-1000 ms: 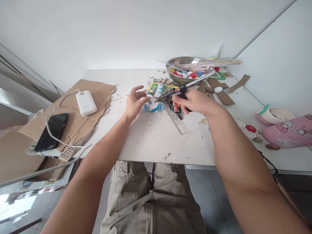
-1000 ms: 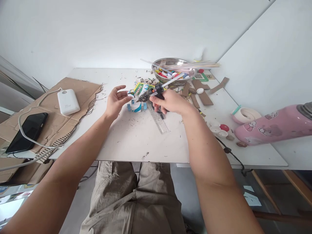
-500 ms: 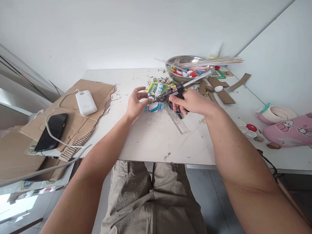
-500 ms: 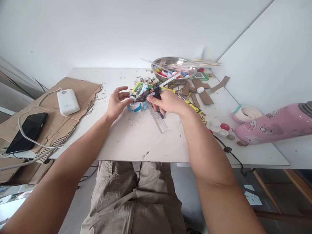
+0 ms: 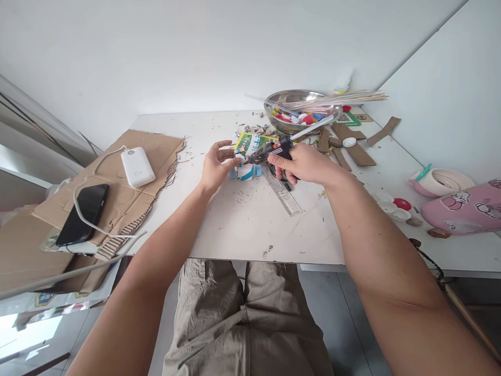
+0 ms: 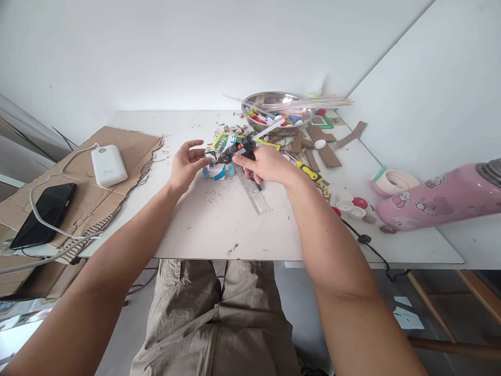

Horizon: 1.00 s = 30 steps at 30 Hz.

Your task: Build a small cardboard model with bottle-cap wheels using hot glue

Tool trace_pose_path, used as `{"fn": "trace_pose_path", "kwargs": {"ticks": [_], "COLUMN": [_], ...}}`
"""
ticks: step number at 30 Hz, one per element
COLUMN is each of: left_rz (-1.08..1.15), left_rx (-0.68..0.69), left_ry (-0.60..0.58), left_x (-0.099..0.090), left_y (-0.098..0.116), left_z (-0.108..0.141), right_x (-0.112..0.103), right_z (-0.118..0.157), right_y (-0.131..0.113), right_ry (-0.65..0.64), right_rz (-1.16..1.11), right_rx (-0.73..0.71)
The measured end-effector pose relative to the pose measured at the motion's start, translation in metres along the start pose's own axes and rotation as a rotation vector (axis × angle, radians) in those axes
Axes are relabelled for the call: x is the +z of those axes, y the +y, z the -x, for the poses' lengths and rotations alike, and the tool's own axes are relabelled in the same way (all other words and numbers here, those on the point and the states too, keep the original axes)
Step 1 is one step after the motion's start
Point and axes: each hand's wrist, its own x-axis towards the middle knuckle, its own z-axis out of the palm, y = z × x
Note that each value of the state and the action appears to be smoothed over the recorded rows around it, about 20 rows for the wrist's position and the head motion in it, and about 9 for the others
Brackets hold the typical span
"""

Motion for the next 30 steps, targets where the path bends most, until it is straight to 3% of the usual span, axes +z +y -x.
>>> {"fn": "trace_pose_path", "kwargs": {"ticks": [13, 22, 30], "left_rz": [0.132, 0.068, -0.001], "left_rx": [-0.041, -0.01, 0.007], "left_ry": [0.01, -0.053, -0.063], "left_x": [-0.001, 0.0, -0.001], "left_y": [0.003, 0.009, 0.009], "left_z": [0.001, 0.004, 0.006], "right_x": [-0.007, -0.009, -0.014], "right_z": [0.003, 0.005, 0.005], "right_y": [0.0, 0.0, 0.015], "right_ry": [-0.017, -0.048, 0.023], "right_rz": [0.056, 0.061, 0.111], "right_rx": [-0.021, -0.041, -0.04]}}
